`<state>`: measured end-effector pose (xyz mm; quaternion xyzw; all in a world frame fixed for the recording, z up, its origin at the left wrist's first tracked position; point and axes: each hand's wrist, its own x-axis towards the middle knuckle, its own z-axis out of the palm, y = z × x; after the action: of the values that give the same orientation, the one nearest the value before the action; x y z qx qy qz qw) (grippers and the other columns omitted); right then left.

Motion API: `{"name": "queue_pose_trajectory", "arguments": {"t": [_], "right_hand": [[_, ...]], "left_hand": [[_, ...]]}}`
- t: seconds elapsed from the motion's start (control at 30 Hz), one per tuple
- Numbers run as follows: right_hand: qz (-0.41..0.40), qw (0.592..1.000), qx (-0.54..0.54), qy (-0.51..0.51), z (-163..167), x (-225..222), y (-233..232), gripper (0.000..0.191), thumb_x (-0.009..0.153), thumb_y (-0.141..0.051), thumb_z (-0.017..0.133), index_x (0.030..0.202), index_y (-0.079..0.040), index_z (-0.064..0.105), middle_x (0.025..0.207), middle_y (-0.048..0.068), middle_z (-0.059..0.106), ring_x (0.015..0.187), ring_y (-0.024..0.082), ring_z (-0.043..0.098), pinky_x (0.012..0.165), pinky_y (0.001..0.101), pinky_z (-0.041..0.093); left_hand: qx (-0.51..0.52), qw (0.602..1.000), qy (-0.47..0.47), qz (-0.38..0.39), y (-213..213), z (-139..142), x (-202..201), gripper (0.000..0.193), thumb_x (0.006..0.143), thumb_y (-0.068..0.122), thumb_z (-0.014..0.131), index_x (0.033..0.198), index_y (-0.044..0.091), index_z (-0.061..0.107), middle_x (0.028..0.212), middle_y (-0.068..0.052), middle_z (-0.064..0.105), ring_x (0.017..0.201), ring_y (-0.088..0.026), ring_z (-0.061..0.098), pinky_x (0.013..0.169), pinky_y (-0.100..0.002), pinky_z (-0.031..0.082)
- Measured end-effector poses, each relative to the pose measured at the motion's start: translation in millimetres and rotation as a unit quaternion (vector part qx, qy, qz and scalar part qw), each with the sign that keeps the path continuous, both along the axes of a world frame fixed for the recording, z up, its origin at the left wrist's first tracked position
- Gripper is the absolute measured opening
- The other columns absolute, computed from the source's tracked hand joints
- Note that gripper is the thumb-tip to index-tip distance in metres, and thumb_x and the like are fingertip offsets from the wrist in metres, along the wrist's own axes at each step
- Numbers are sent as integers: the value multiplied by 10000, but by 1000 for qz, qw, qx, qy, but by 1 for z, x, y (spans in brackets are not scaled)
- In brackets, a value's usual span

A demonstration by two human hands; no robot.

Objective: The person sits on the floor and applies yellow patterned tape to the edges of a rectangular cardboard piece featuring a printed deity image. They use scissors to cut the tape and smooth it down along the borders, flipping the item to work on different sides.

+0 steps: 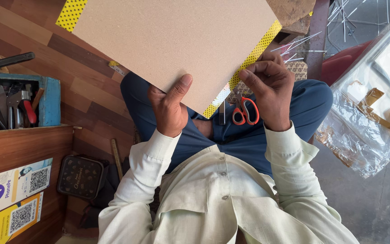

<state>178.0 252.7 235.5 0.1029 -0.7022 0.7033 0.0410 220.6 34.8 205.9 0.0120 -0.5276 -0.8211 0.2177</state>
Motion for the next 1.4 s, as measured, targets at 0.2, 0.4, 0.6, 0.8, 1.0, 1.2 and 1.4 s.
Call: {"name": "queue_pose_trajectory", "arguments": {"t": [0.2,0.4,0.6,0.8,1.0,1.2,1.4], "right_hand": [[18,994,-71,-81,0,-2,5,86,982,-42,773,975,19,713,948,39,712,875,84,648,819,228,530],[-32,998,-22,-39,-3,0,-4,124,970,-18,799,1011,27,690,908,41,708,811,51,638,737,196,519],[-86,996,24,0,0,7,-16,284,959,-13,854,1132,43,636,993,84,724,888,96,704,797,219,580],[-70,985,-150,-49,1,8,-23,582,901,37,808,1371,-2,468,1044,122,733,949,153,748,862,276,630],[-102,963,-235,-85,-20,2,-22,302,959,67,736,1250,68,657,1005,122,749,841,133,694,778,249,560],[-72,946,-303,-88,-37,-2,-17,125,1039,-57,734,1114,36,699,953,70,711,750,100,617,675,233,480],[76,912,-379,-141,-46,-13,6,146,956,-142,746,995,-17,682,966,58,729,832,144,697,733,304,566]], "left_hand": [[-21,1000,-3,2,-1,-3,0,121,956,96,798,880,27,735,855,-51,728,773,-77,648,749,-281,536],[-4,1000,-9,1,1,-5,2,120,938,93,805,860,35,734,835,-42,729,749,-72,642,722,-279,534],[18,1000,-2,-3,2,-2,4,120,934,87,813,862,44,727,841,-34,728,762,-81,641,745,-276,524],[62,998,-16,-17,1,0,5,89,912,62,810,915,42,724,903,-49,734,824,-106,660,808,-290,536],[96,995,-21,-31,2,-7,5,167,947,16,806,1065,5,688,1048,-95,720,985,-157,676,953,-341,547],[186,981,-46,-42,6,-5,4,322,940,7,796,1226,-9,651,1177,-79,679,1102,-178,630,1026,-347,507],[222,968,-99,-68,-1,1,-2,435,894,28,795,1292,5,621,1225,-78,665,1140,-210,636,1035,-387,530]]}}
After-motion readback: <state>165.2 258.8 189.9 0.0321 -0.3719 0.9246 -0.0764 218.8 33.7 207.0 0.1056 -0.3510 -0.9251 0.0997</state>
